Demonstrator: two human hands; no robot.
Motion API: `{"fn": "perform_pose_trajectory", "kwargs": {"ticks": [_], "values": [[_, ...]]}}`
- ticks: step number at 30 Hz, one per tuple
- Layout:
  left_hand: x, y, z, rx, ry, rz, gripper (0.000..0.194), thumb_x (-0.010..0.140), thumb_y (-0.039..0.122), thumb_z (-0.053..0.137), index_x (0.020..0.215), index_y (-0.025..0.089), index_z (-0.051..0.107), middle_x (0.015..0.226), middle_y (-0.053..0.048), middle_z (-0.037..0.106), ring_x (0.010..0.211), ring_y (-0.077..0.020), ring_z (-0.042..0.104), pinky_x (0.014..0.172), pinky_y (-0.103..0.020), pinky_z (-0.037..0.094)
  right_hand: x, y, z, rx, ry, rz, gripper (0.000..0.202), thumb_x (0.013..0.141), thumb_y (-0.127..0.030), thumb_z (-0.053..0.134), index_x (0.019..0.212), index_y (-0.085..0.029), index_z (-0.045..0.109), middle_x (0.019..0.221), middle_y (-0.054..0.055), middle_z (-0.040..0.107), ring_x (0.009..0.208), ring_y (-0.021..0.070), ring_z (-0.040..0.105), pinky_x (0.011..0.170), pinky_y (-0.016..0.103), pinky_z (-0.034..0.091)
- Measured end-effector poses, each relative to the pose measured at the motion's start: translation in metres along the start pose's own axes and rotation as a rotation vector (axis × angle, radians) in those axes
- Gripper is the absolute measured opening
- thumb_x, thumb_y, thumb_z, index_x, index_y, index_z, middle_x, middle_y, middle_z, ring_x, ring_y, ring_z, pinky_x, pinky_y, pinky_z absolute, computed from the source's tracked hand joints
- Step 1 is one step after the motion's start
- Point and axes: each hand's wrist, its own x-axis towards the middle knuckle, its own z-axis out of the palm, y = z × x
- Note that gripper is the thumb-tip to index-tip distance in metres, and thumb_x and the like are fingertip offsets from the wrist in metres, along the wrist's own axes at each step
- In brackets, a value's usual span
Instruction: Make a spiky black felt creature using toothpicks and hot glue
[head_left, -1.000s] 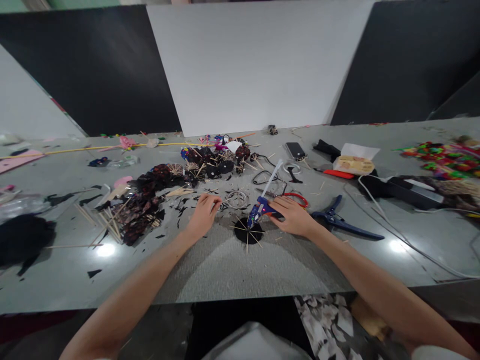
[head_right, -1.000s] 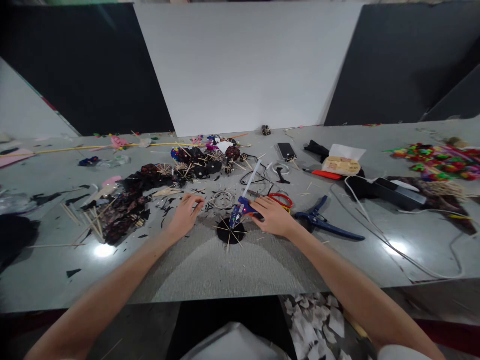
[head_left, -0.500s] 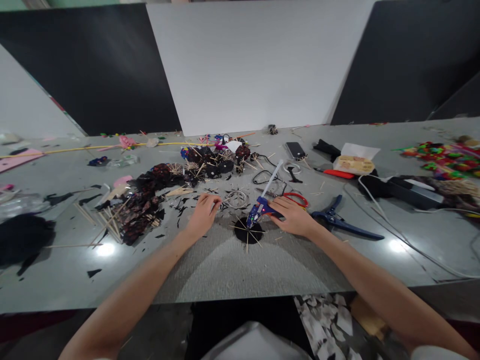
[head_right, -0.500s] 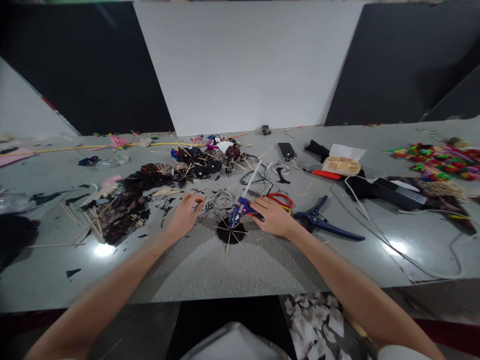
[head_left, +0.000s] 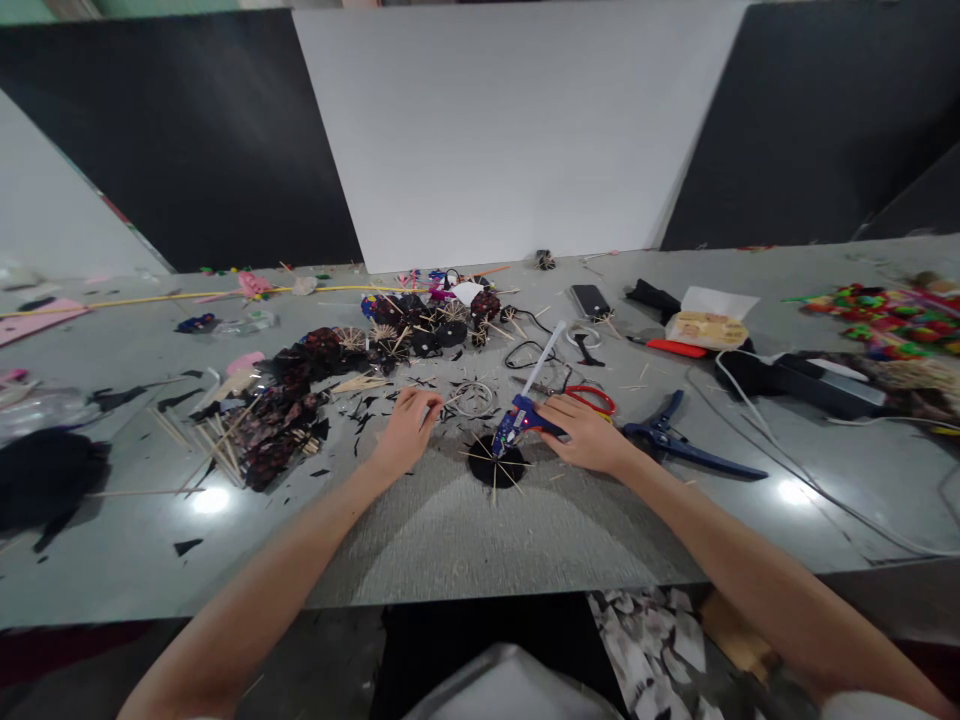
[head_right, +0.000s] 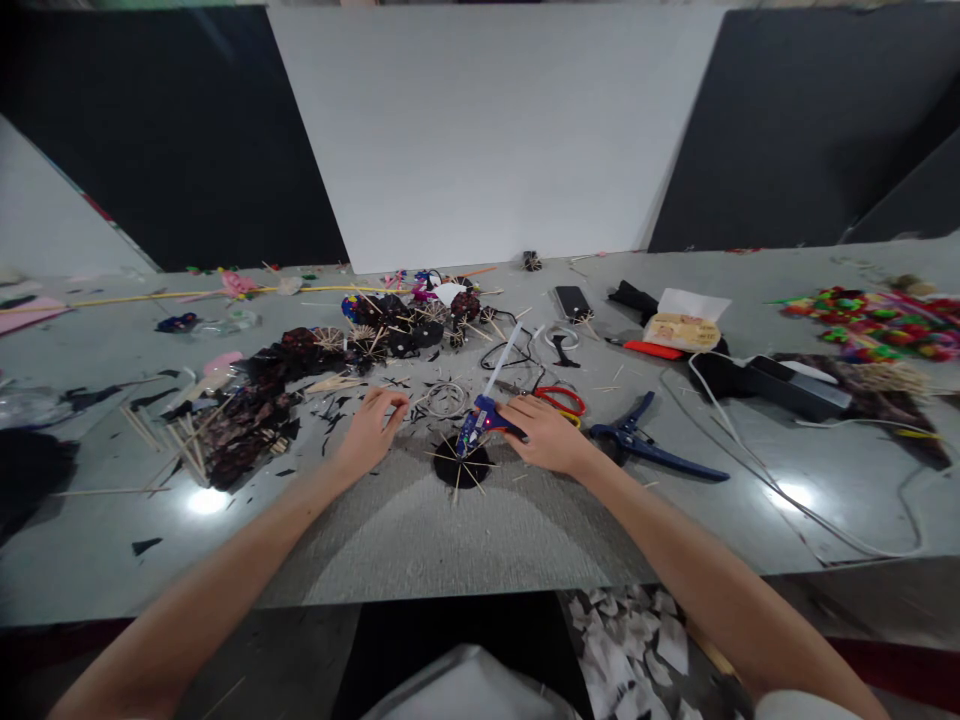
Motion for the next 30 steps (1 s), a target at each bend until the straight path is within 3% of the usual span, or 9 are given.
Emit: {"fn": "perform_pose_trajectory", "kwargs": {"ticks": [22, 30], "values": [[-0.002, -0.003, 0.004, 0.003, -0.008, 0.016, 0.015, 0.108, 0.03, 0.043, 0.106, 0.024, 0.056, 0.105, -0.007, 0.066, 0.11, -0.0258, 0.057, 0.094, -0.04, 0.05, 0.001, -0.003, 0.006, 0.003, -0.033, -0.028, 0.032, 0.101, -0.023, 0.055, 0.131, -0.018, 0.065, 0.114, 0.014, 0.072, 0.107, 0.0281, 0.069, 0.1, 0.052, 0.058], [-0.002, -0.003, 0.004, -0.003, -0.013, 0.006, 0.015, 0.108, 0.03, 0.044, 0.106, 0.023, 0.057, 0.107, -0.008, 0.064, 0.111, -0.0254, 0.057, 0.094, -0.04, 0.051, 0.0, -0.002, 0.011, 0.014, 0.019, -0.055, 0.033, 0.1, -0.022, 0.056, 0.132, -0.017, 0.065, 0.114, 0.015, 0.072, 0.108, 0.0284, 0.07, 0.097, 0.05, 0.059]]}}
